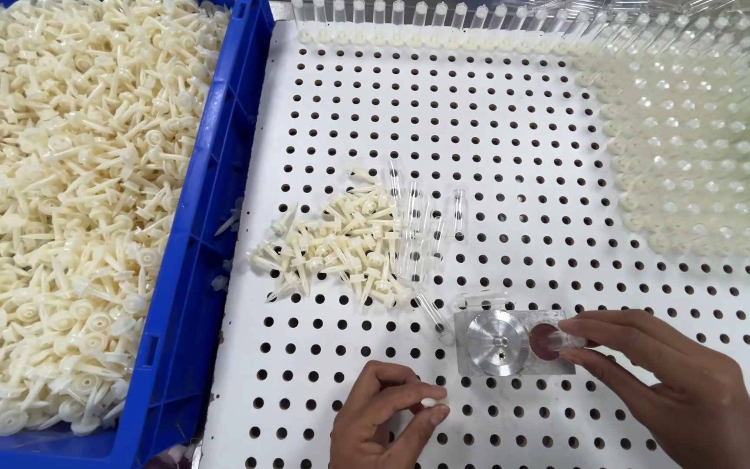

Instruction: The person repeatedly picks small white cylindrical objects from a blue bin and places them into clear plastic vials on a perforated tray. The filled vials are then moved to a green basket. The process is repetitive and continues throughout the clip.

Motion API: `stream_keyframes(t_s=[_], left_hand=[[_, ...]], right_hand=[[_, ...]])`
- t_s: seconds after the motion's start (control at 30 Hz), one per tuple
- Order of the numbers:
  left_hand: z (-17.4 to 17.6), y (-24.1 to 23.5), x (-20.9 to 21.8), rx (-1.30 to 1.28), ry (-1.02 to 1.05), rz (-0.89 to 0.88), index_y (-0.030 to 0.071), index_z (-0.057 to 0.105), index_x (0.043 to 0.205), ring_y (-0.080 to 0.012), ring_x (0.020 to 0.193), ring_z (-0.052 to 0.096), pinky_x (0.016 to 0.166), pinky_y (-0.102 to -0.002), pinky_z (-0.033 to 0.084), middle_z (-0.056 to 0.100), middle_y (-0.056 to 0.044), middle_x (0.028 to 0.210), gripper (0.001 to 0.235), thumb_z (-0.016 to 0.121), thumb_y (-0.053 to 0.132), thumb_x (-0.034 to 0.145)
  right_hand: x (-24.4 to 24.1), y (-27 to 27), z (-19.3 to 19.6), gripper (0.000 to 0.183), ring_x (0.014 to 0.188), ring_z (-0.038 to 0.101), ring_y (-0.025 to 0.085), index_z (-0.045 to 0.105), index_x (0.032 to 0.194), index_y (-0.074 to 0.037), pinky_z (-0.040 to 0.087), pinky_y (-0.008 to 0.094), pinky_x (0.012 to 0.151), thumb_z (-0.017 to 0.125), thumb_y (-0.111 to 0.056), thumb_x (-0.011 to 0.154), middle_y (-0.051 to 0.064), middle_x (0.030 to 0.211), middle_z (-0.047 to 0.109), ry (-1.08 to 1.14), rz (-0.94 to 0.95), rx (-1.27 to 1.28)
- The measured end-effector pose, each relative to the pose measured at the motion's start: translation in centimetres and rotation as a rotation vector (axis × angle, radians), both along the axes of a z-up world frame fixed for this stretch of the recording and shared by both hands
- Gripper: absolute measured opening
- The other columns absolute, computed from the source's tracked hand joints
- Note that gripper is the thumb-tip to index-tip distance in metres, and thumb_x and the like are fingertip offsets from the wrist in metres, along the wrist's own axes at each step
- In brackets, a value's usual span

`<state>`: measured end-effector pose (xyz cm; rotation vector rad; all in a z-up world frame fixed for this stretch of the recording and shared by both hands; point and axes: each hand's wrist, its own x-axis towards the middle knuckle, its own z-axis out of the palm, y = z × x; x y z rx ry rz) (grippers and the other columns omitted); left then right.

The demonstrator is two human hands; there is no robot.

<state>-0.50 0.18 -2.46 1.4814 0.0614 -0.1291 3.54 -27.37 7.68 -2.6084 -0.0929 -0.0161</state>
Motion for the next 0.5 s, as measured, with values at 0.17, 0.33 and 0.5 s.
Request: stream_keyframes(t_s=[0.17, 0.33, 0.5], left_hand=[[-0.4, -0.6, -0.1, -0.350, 0.172, -0.071, -0.004, 0.081, 0.099, -0.0181, 0.084, 0.074, 0.074, -0.033, 0.065, 0.070, -0.015, 0.093, 0.016, 0.080, -0.004, 0.084], [-2.5, -1.8, -0.8, -0.650, 0.282, -0.172, -0.009, 0.076, 0.103, -0.0237, 0.083, 0.077, 0.074, -0.038, 0.069, 0.073, -0.022, 0.092, 0.014, 0.076, -0.003, 0.090], [-2.5, -2.7, -1.6, -0.704, 0.311, -0.185, -0.010, 0.075, 0.104, -0.0252, 0.084, 0.078, 0.073, -0.038, 0.069, 0.074, -0.022, 0.093, 0.014, 0.074, -0.004, 0.091]], right_hand=[[-0.4, 0.1, 0.5, 0.030, 0.100, 0.076, 0.013, 0.081, 0.107, -0.013, 0.062, 0.031, 0.086, 0.083, -0.018, 0.077, -0.001, 0.103, 0.080, 0.160, -0.153, -0.022], [-4.4, -0.4, -3.5, 0.025, 0.097, 0.081, 0.023, 0.077, 0.108, -0.003, 0.068, 0.038, 0.079, 0.080, -0.003, 0.083, 0.013, 0.104, 0.078, 0.293, -0.227, 0.601], [-5.8, -0.3, -6.0, 0.028, 0.103, 0.084, 0.035, 0.073, 0.107, 0.010, 0.067, 0.046, 0.081, 0.077, 0.012, 0.079, 0.028, 0.106, 0.077, 0.297, -0.167, 1.016]])
